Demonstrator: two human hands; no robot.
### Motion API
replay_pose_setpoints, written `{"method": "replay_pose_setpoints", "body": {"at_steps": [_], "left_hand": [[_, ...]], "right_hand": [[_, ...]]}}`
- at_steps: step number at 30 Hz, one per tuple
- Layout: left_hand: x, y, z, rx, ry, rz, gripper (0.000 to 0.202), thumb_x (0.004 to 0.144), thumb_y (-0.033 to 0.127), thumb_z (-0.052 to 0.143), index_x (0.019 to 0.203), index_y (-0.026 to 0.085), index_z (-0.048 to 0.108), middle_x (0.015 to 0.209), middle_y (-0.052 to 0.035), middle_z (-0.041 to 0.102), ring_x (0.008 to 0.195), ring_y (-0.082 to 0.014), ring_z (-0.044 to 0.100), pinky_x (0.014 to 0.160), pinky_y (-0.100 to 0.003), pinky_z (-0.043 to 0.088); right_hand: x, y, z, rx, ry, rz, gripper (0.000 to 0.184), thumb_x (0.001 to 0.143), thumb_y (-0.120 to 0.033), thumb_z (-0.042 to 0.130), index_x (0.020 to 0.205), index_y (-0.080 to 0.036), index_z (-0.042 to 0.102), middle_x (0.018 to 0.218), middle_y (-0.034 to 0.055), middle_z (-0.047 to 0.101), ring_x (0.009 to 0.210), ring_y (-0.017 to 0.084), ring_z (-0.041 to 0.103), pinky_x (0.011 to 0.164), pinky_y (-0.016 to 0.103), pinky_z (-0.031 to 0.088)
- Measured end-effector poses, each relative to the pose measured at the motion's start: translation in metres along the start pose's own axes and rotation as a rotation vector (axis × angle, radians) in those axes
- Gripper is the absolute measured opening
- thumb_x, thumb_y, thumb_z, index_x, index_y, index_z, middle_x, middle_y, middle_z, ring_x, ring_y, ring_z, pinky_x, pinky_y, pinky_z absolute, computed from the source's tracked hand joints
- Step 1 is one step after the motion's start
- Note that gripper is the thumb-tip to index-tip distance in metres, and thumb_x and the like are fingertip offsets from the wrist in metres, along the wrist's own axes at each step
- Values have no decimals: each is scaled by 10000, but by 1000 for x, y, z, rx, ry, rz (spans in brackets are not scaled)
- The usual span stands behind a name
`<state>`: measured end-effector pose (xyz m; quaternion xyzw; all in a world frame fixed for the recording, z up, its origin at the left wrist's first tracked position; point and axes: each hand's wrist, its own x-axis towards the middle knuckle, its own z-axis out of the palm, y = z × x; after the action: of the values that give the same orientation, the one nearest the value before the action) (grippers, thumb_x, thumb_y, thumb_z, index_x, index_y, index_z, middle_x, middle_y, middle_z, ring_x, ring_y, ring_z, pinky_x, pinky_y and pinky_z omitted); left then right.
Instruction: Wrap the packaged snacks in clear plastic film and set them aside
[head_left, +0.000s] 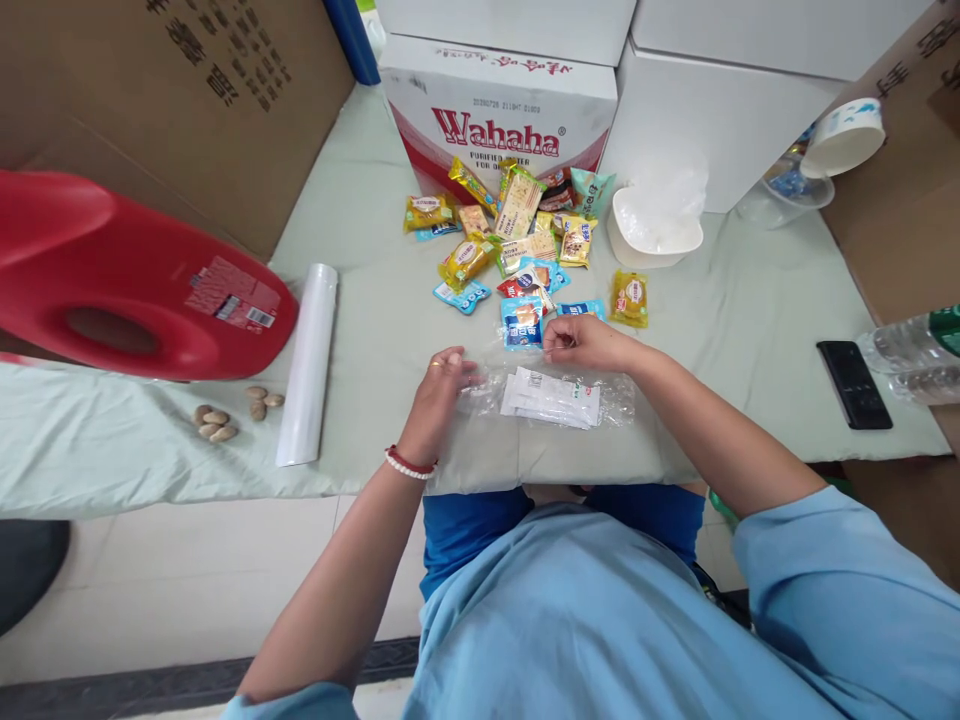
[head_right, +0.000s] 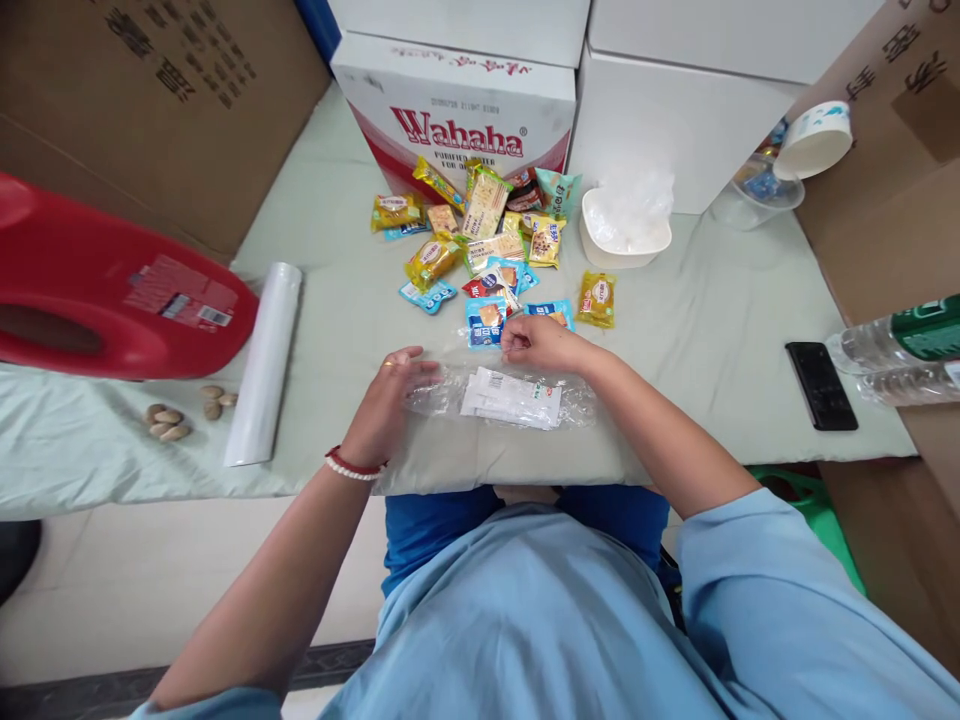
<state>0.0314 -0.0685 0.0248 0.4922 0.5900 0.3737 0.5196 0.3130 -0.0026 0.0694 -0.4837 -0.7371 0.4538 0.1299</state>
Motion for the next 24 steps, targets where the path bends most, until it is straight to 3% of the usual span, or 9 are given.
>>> {"method": "replay_pose_setpoints", "body": {"at_steps": [3,5,8,10,13,15,17,21,24], "left_hand": [[10,10,2,150,64,-84,790,805,581,776,1418,170,495,1169,-107,711,887,-214,694,793,-353,535],[16,14,3,281,-16,-100,889,649,481,878,1401,157,533,975,-48,724,807,-217,671,707,-327,497],[26,16,3,379,-160,-130,530,668,425,789,1115,158,692,706,13,654,654,-194,601,610,-307,428],[32,17,-3,383,-131,-119,287,724,408,714,881,168,702,664,8,628,623,-175,561,604,-304,417],[26,23,-18,470,187,21,211,780,368,685,852,170,684,726,-15,631,681,-195,585,694,-348,489],[5,31,-23,548,451,155,208,852,364,651,942,179,674,867,-52,644,809,-236,623,861,-433,530],[-28,37,-18,589,546,267,205,952,380,572,1008,205,664,1025,-94,642,960,-275,630,1011,-501,498],[-82,35,23,714,107,651,209,968,313,602,1136,284,723,1084,-98,729,1104,-307,672,1044,-501,504],[-76,24,59,818,-18,637,335,1025,298,505,1283,241,710,1248,-123,749,1254,-321,645,1085,-512,478]], "right_hand": [[-5,-5,-1,-16,7,-33,150,778,-283,678,875,-182,625,814,-17,610,715,130,525,696,252,389],[-9,-6,0,-50,32,-51,151,767,-232,657,908,-177,642,844,-8,627,731,132,530,707,252,391],[-13,-5,3,-54,67,-74,228,782,-187,611,998,-161,680,893,8,655,737,134,538,712,253,395],[-15,-2,6,-59,98,-73,288,799,-172,590,1066,-152,697,924,19,675,745,139,547,731,258,406],[-16,2,10,-116,169,-28,357,804,-145,585,1136,-146,714,963,35,700,796,160,577,787,271,423],[-15,4,11,-162,194,42,373,813,-166,632,1175,-142,717,986,45,714,824,174,594,804,276,428],[-15,4,10,-184,194,122,403,851,-260,700,1234,-135,704,1004,56,726,839,183,610,794,274,431],[-12,2,2,-226,148,227,467,926,-430,710,1284,-129,694,1018,74,738,870,188,635,755,258,436],[-7,1,-5,-321,117,302,357,885,-390,764,1139,-138,754,1011,81,747,868,191,633,733,256,431]]}}
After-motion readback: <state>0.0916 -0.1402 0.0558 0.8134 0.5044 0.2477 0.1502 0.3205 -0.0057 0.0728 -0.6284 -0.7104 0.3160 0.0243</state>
